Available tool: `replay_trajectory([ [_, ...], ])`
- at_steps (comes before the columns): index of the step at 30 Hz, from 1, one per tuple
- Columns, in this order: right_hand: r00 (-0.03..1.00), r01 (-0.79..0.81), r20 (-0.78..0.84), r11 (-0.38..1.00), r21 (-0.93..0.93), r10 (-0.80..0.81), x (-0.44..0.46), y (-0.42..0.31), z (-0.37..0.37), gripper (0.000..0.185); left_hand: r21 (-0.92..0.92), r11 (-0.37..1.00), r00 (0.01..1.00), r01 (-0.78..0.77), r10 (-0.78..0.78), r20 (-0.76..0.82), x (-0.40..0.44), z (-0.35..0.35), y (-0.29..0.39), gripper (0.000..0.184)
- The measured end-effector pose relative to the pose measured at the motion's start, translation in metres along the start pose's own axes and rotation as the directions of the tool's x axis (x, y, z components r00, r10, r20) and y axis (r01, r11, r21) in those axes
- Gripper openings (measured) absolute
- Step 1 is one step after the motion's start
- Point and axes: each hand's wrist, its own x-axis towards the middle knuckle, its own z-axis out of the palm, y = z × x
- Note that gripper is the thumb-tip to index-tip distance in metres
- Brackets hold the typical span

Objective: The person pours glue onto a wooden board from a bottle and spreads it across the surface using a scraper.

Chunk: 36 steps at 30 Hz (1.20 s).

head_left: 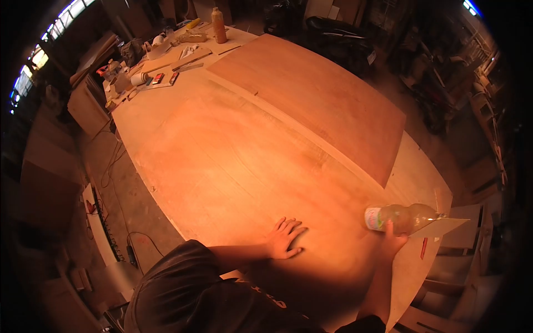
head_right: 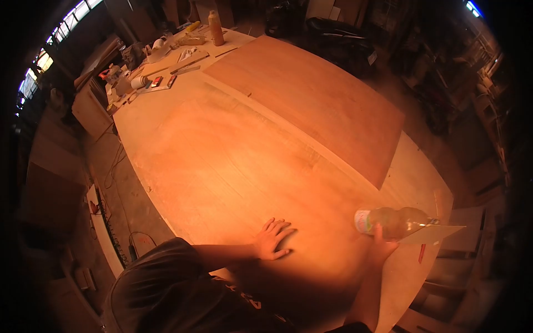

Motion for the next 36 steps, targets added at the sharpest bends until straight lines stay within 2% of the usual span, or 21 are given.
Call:
replay_trajectory([
  [2, 0.998, -0.029, 0.046, 0.997, -0.067, 0.032, -0.068, -0.014, 0.021, 0.056, -0.325, 0.941, 0.983, -0.093, 0.036, -0.18, -0.011, -0.008, -0.015, 0.082],
  [4, 0.993, -0.035, 0.104, 0.989, -0.143, 0.05, -0.139, -0.032, 0.042, 0.073, -0.445, 0.886, 0.97, -0.134, 0.025, -0.242, -0.042, -0.03, -0.023, 0.082],
  [5, 0.983, -0.034, 0.177, 0.992, -0.12, 0.055, -0.173, -0.048, 0.052, 0.079, -0.497, 0.853, 0.962, -0.159, 0.02, -0.272, -0.058, -0.047, -0.032, 0.082],
  [6, 0.966, -0.038, 0.251, 0.994, -0.099, 0.062, -0.209, -0.063, 0.062, 0.085, -0.532, 0.826, 0.963, -0.183, 0.041, -0.268, -0.08, -0.07, -0.043, 0.081],
  [8, 0.96, -0.159, 0.221, 0.985, -0.069, 0.171, -0.282, -0.131, 0.1, 0.09, -0.603, 0.767, 0.965, -0.221, 0.083, -0.248, -0.127, -0.118, -0.066, 0.08],
  [9, 0.952, -0.225, 0.203, 0.973, -0.049, 0.23, -0.314, -0.161, 0.123, 0.092, -0.592, 0.78, 0.972, -0.202, 0.084, -0.22, -0.15, -0.146, -0.087, 0.079],
  [11, 0.959, -0.227, 0.15, 0.969, -0.095, 0.24, -0.365, -0.186, 0.162, 0.081, -0.574, 0.806, 0.987, -0.146, 0.083, -0.134, -0.193, -0.196, -0.133, 0.079],
  [12, 0.961, -0.231, 0.127, 0.965, -0.125, 0.246, -0.388, -0.198, 0.178, 0.075, -0.586, 0.805, 0.994, -0.092, 0.038, -0.103, -0.214, -0.217, -0.155, 0.078],
  [14, 0.955, -0.258, 0.141, 0.966, -0.03, 0.259, -0.413, -0.229, 0.223, 0.073, -0.594, 0.805, 0.996, 0.006, -0.057, -0.067, -0.232, -0.263, -0.198, 0.077],
  [15, 0.952, -0.272, 0.15, 0.962, 0.022, 0.266, -0.42, -0.244, 0.25, 0.071, -0.634, 0.772, 0.987, 0.051, -0.135, -0.086, -0.241, -0.285, -0.219, 0.077],
  [17, 0.939, -0.273, 0.211, 0.962, -0.018, 0.271, -0.425, -0.256, 0.292, 0.07, -0.711, 0.691, 0.952, 0.133, -0.288, -0.101, -0.254, -0.316, -0.257, 0.076],
  [18, 0.933, -0.269, 0.239, 0.962, -0.036, 0.27, -0.422, -0.258, 0.315, 0.069, -0.722, 0.686, 0.927, 0.093, -0.324, -0.188, -0.257, -0.321, -0.285, 0.073],
  [21, 0.907, -0.232, 0.384, 0.967, 0.108, 0.175, -0.41, -0.256, 0.391, 0.069, -0.822, 0.556, 0.841, 0.126, -0.499, -0.208, -0.27, -0.353, -0.364, 0.071],
  [23, 0.904, -0.198, 0.411, 0.966, 0.165, 0.115, -0.403, -0.24, 0.446, 0.068, -0.861, 0.498, 0.76, 0.107, -0.599, -0.252, -0.281, -0.385, -0.407, 0.068],
  [26, 0.879, -0.204, 0.467, 0.963, 0.178, 0.1, -0.387, -0.216, 0.537, 0.063, -0.858, 0.473, 0.61, 0.201, -0.746, -0.268, -0.3, -0.438, -0.46, 0.066],
  [29, 0.859, -0.152, 0.51, 0.976, 0.158, 0.051, -0.372, -0.237, 0.631, 0.06, -0.772, 0.548, 0.548, 0.322, -0.773, -0.32, -0.301, -0.503, -0.511, 0.067],
  [32, 0.859, 0.172, 0.484, 0.984, 0.038, -0.169, -0.361, -0.242, 0.725, 0.06, -0.577, 0.717, 0.591, 0.391, -0.676, -0.44, -0.27, -0.572, -0.598, 0.072],
  [35, 0.892, -0.009, 0.452, 0.997, 0.078, -0.027, -0.365, -0.277, 0.816, 0.063, -0.236, 0.877, 0.718, 0.418, -0.478, -0.507, -0.183, -0.659, -0.708, 0.076],
  [36, 0.904, 0.027, 0.426, 0.999, 0.021, -0.034, -0.371, -0.271, 0.843, 0.063, -0.125, 0.896, 0.755, 0.425, -0.428, -0.498, -0.137, -0.696, -0.743, 0.077],
])
